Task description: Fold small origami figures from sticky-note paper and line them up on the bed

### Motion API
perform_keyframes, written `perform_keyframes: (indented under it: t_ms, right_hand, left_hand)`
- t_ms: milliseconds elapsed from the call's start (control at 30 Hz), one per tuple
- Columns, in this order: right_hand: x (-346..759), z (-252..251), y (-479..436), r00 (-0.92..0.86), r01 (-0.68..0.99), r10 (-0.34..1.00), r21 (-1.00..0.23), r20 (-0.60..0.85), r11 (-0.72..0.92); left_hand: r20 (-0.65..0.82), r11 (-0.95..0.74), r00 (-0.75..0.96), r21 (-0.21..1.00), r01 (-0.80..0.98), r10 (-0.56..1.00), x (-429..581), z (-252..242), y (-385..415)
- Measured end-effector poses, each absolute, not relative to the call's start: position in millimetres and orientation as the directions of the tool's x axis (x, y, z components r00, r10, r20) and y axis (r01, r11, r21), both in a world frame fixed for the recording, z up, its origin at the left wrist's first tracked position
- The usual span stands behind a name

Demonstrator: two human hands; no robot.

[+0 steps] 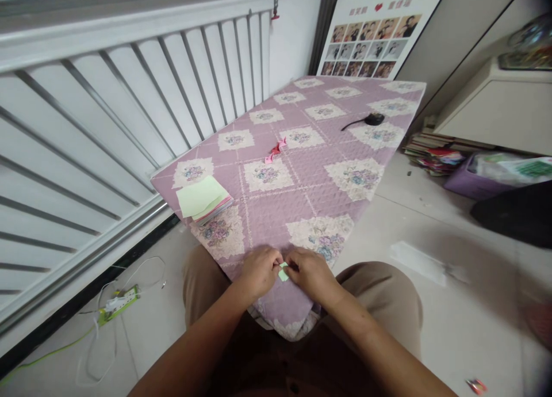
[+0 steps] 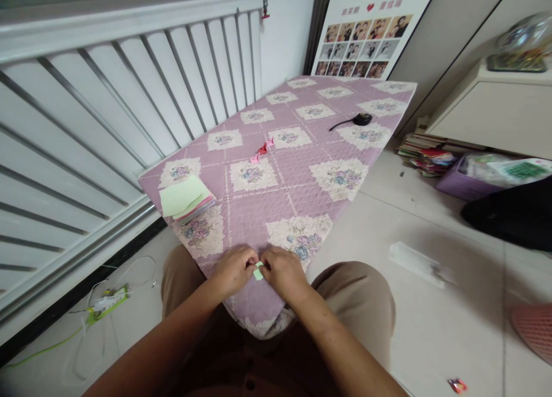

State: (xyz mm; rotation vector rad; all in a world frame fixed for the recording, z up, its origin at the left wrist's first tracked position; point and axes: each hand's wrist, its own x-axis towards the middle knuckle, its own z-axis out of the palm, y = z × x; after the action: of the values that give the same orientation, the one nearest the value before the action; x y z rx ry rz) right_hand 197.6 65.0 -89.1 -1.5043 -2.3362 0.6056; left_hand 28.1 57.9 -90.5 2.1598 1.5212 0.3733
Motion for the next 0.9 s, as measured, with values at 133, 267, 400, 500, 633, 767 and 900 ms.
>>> perform_keyframes:
  t_ms: [133, 267, 400, 500, 633, 767, 900]
  right_hand:
    - [198, -90, 64, -0.433, 0.781, 0.9, -0.479, 0.045, 0.4]
    - [203, -93, 67, -0.486, 0.721, 0.871, -0.528, 0.078, 0.449]
    - [209, -96, 71, -0.54, 0.667, 0.836, -0.559, 0.093, 0.493]
    - [211, -99, 71, -0.565, 0.64, 0.814, -0.552, 0.133, 0.534]
    - [211, -104, 67, -0.598, 0.619, 0.773, -0.491, 0.212, 0.613]
    - [214, -108, 61, -0.636, 0.636, 0.734, -0.377, 0.238, 0.673]
    - [218, -111, 55, -0.668, 0.655, 0.714, -0.291, 0.208, 0.698]
  left_hand:
    - [-0.064, -0.287, 0.369, 0.511, 0.81, 0.927, 28, -88, 60]
    - [-0.094, -0.34, 0.429, 0.469, 0.815, 0.899, 27, -86, 65]
    - [-0.092, -0.404, 0.484, 0.429, 0.808, 0.87, 25, -85, 67]
    - [-0.064, -0.44, 0.498, 0.382, 0.813, 0.865, 25, -86, 63]
    - [-0.055, -0.458, 0.493, 0.288, 0.841, 0.869, 26, -95, 53]
    - [-0.042, -0.528, 0.547, 0.204, 0.824, 0.836, 23, -104, 47]
    - [-0.01, -0.595, 0.603, 0.148, 0.79, 0.798, 17, -106, 43]
